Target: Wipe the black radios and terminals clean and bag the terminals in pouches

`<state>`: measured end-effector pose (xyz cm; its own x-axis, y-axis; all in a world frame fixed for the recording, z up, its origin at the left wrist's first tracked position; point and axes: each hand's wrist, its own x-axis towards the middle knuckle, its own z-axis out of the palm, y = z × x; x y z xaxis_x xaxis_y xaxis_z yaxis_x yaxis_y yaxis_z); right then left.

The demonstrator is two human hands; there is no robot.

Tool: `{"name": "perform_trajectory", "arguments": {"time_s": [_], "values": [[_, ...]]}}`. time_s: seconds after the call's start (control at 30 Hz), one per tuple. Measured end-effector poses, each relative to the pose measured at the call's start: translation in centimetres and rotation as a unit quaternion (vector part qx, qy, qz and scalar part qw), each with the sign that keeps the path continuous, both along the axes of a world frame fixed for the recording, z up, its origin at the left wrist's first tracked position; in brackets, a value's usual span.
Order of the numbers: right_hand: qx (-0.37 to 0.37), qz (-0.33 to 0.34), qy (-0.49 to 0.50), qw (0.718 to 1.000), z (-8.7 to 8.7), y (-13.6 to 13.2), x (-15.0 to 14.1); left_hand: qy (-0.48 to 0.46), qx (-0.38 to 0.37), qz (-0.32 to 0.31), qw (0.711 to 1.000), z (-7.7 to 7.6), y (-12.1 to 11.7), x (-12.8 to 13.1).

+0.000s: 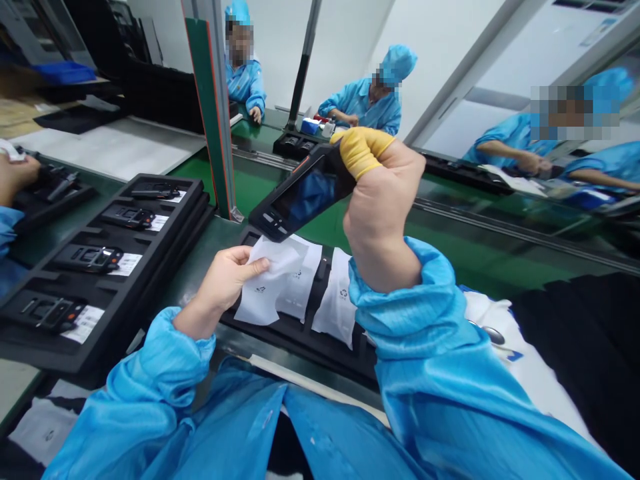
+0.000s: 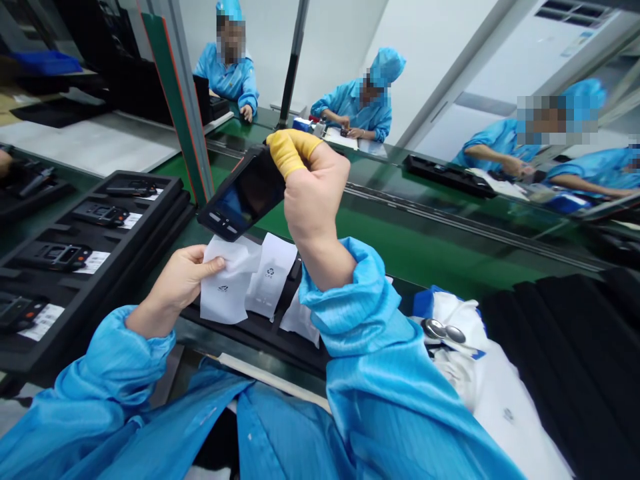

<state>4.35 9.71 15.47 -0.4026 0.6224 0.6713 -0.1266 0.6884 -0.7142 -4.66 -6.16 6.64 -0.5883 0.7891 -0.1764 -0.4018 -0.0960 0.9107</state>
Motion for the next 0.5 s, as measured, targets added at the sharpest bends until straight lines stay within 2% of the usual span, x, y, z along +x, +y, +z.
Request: {"name": "perform_trajectory", "arguments": {"time_s": [0.17, 0.3, 0.4, 0.5], "values": [[-0.015, 0.011, 0.013, 1.0, -0.9, 0.6, 0.5, -0.006, 0.013, 0.046, 0.999, 0.0, 0.1, 0.0], [0.018, 0.003, 0.01, 1.0, -1.1, 0.9, 1.1, 0.003, 0.014, 0.047, 0.999, -0.5, 0.3, 0.1], [0.023, -0.006, 0.006, 1.0, -1.0, 0.9, 1.1, 0.002, 0.001, 0.017, 1.0, -0.8, 0.4, 0.1], [0.001, -0.007, 0.014, 1.0, -0.9, 1.0, 0.8, -0.001, -0.011, -0.048, 0.999, -0.9, 0.5, 0.2]]}}
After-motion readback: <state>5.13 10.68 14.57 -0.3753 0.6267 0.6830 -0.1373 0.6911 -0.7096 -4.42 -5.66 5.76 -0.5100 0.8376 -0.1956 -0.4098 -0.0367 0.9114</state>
